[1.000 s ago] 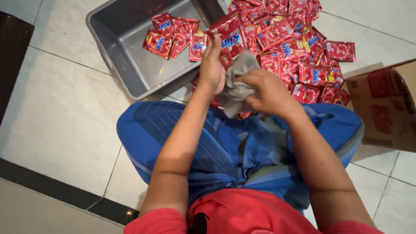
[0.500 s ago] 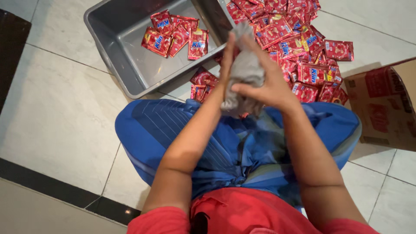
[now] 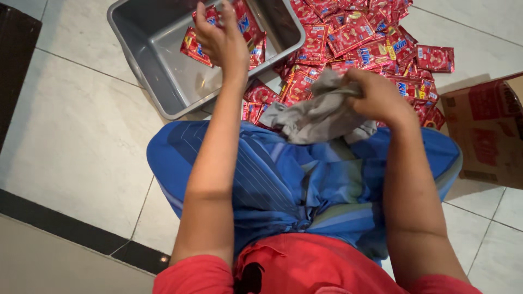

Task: The person sits cross-legged on the floor and wipes red candy packets with a gray cloth. They pick up packets from a pile, wipe them, and place them into a metal tray.

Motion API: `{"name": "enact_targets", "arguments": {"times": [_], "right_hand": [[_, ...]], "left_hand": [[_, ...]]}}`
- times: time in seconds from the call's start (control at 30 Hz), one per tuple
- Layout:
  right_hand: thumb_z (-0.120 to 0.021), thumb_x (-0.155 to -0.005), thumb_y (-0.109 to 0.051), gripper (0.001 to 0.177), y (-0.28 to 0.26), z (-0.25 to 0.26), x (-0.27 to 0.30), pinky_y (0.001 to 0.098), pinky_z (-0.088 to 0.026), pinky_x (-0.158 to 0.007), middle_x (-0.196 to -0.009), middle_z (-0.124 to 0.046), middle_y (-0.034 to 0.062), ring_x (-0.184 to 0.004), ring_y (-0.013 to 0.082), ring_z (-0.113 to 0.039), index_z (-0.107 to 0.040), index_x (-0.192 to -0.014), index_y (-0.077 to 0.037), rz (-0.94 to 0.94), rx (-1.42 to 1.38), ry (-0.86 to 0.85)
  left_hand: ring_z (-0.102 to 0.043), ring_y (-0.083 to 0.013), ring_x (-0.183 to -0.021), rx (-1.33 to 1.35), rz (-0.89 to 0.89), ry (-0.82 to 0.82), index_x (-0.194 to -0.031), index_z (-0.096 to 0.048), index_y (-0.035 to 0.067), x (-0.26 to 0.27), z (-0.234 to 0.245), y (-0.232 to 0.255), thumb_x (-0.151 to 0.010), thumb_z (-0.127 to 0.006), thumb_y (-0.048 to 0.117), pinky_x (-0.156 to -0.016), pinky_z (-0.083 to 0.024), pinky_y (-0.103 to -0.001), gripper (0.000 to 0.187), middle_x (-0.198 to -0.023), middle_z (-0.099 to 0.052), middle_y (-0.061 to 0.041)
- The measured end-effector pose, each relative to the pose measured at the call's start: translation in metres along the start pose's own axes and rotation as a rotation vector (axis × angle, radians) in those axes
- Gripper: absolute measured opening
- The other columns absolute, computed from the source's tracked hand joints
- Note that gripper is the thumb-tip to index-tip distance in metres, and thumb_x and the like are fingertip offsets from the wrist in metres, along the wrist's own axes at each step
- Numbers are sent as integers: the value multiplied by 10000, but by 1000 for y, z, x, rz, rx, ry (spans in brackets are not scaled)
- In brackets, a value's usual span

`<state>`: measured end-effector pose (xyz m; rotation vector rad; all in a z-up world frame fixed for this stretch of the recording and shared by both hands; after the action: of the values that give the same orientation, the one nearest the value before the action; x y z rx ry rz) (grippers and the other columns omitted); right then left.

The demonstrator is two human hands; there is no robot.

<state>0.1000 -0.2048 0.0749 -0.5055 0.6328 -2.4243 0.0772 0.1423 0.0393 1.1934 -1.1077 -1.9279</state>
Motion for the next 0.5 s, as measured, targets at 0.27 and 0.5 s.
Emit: {"name": "enact_targets", "arguments": {"times": [0.27, 0.5], "right_hand": [[-821, -702, -528, 743, 4, -59, -19, 650, -354, -1040, -1420, -560, 148, -1345, 348, -450, -651, -1314, -142, 232, 445, 192], [-649, -909, -307, 416, 13, -146, -28, 547, -478, -989, -1211, -704, 95, -1110, 309, -678, -712, -1318, -263, 128, 482, -130]], "left_hand": [[-753, -274, -900, 179, -97, -892, -1128, -711, 103, 139, -88, -41, -982, -635, 209, -811, -595, -414, 196, -998, -751, -105], [-672, -414, -997, -561, 34, -1071, -1231, -553, 7, 181, -86, -107, -774, -866, 311, -853, -539, -513, 632, -1069, -690, -230]]}}
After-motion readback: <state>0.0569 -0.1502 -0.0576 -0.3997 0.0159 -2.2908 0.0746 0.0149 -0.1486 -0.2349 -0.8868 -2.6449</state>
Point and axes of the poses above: each hand's wrist, its own x-axis away from the middle knuckle, its own z-axis out of the back of the hand, y = z × x, the point moved 6 cm from there along -x, towards the middle knuckle
